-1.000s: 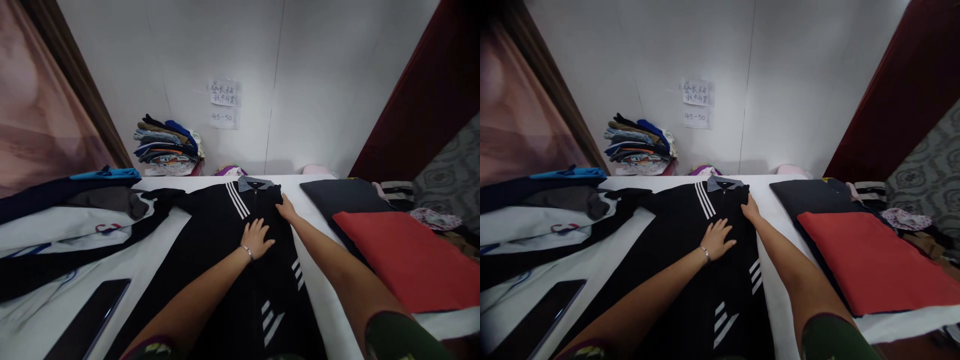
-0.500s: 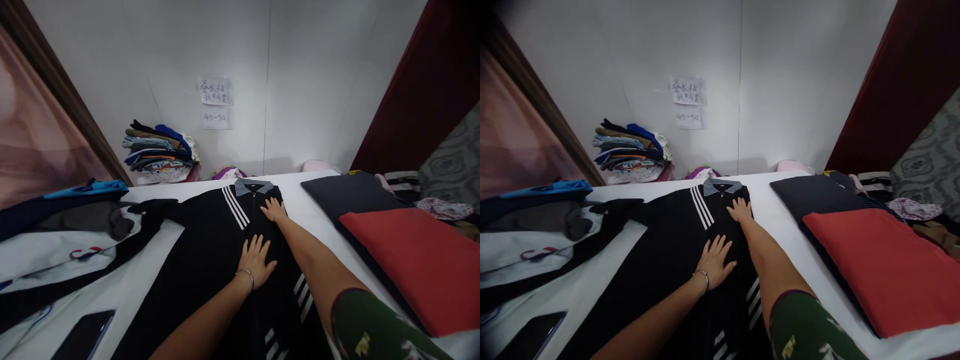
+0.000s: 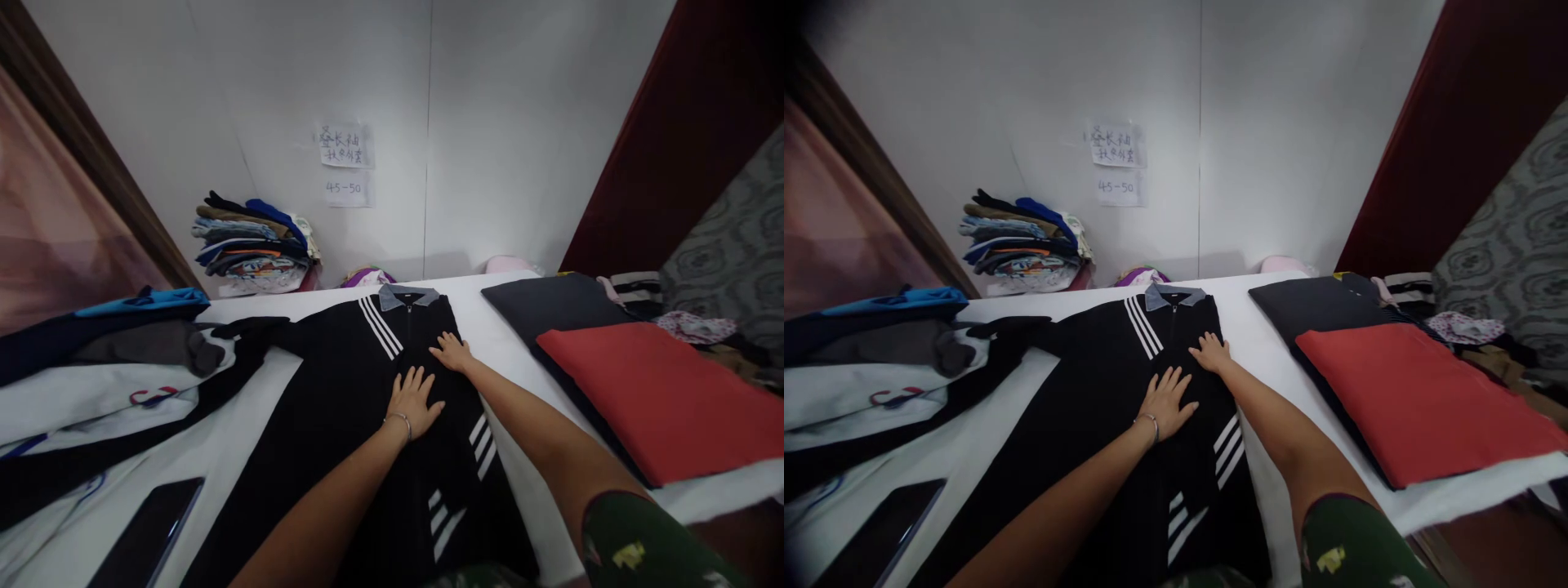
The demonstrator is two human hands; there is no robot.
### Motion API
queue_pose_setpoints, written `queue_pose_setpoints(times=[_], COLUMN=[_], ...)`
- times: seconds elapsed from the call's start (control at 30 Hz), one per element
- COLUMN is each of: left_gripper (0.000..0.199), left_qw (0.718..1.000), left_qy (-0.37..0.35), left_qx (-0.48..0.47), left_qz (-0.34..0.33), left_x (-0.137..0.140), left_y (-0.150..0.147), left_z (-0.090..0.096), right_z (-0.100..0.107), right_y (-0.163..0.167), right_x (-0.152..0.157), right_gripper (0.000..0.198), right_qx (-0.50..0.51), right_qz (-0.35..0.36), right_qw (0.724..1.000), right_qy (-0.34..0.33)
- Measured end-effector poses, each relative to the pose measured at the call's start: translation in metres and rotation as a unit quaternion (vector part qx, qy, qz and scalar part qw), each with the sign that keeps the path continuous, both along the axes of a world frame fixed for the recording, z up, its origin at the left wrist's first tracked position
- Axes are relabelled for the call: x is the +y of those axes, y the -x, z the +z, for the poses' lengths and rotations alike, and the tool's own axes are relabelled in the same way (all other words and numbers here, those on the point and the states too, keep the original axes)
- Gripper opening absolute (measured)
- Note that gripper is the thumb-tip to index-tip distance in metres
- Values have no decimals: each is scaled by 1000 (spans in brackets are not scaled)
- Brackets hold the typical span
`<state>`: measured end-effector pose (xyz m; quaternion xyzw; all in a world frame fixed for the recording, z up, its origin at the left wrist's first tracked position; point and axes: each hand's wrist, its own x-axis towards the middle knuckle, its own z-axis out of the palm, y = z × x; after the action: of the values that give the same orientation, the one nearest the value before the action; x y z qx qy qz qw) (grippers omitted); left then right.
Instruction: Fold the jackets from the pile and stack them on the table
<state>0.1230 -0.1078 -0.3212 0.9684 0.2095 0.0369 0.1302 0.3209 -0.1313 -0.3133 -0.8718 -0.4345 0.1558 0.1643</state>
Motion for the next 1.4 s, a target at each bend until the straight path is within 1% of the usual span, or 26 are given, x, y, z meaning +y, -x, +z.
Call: queue_pose_setpoints(times=[0.13,0.23,0.33,0.37,0.43,0.53,0.6,0.67,0.73,0.8,0.87,0.93,0.97,1.03,1.1,1.13,1.17,1.2,1.27,1.33,1.4], left_gripper=[68,66,65,62,50,31,21,15,14,14,12,11,11,12,14,15,15,15,15,16,19], left_qw=[1000,1000,998,996,990,970,956,946,939,937,938,940,940,938,934,935,938,945,957,961,960], left_qy=[10,25,70,88,113,122,132,159,193,215,215,208,205,195,182,172,159,142,101,72,67], left_qx=[7,4,-3,-17,-77,-190,-228,-235,-233,-235,-244,-253,-259,-277,-296,-299,-295,-284,-265,-266,-268], left_qz=[-2,-3,-5,0,30,94,130,155,162,144,118,95,87,76,78,82,84,82,55,5,-47], left_x=[-1,0,4,5,8,6,1,-5,-12,-17,-20,-22,-22,-22,-20,-19,-19,-18,-19,-21,-26], left_y=[-2,-5,-4,-2,8,33,53,69,79,83,83,82,82,83,85,86,88,89,90,89,87], left_z=[0,4,13,16,23,29,30,29,25,22,19,17,17,18,20,21,22,24,25,24,22], right_z=[-6,-10,-9,-8,-4,2,5,9,12,15,18,23,25,31,36,38,39,38,36,32,29], right_y=[28,50,70,76,89,112,129,144,156,164,169,172,174,177,182,185,187,190,192,193,192], right_x=[-57,-100,-140,-152,-175,-205,-222,-232,-237,-235,-228,-220,-217,-211,-210,-211,-212,-214,-220,-226,-232], right_gripper=[55,55,51,49,43,32,31,36,47,60,68,73,76,81,87,91,95,98,101,98,93], right_qx=[22,49,91,104,125,154,178,207,232,250,282,348,391,475,539,561,573,577,567,530,459], right_qz=[20,41,45,42,27,-5,-40,-75,-86,-71,-64,-63,-64,-77,-102,-115,-126,-133,-127,-104,-83], right_qw=[998,994,989,987,981,959,939,923,919,921,915,891,871,819,770,754,747,751,779,822,874], right_qy=[-49,-89,-110,-119,-149,-236,-292,-315,-308,-291,-280,-285,-292,-313,-326,-323,-312,-293,-236,-179,-135])
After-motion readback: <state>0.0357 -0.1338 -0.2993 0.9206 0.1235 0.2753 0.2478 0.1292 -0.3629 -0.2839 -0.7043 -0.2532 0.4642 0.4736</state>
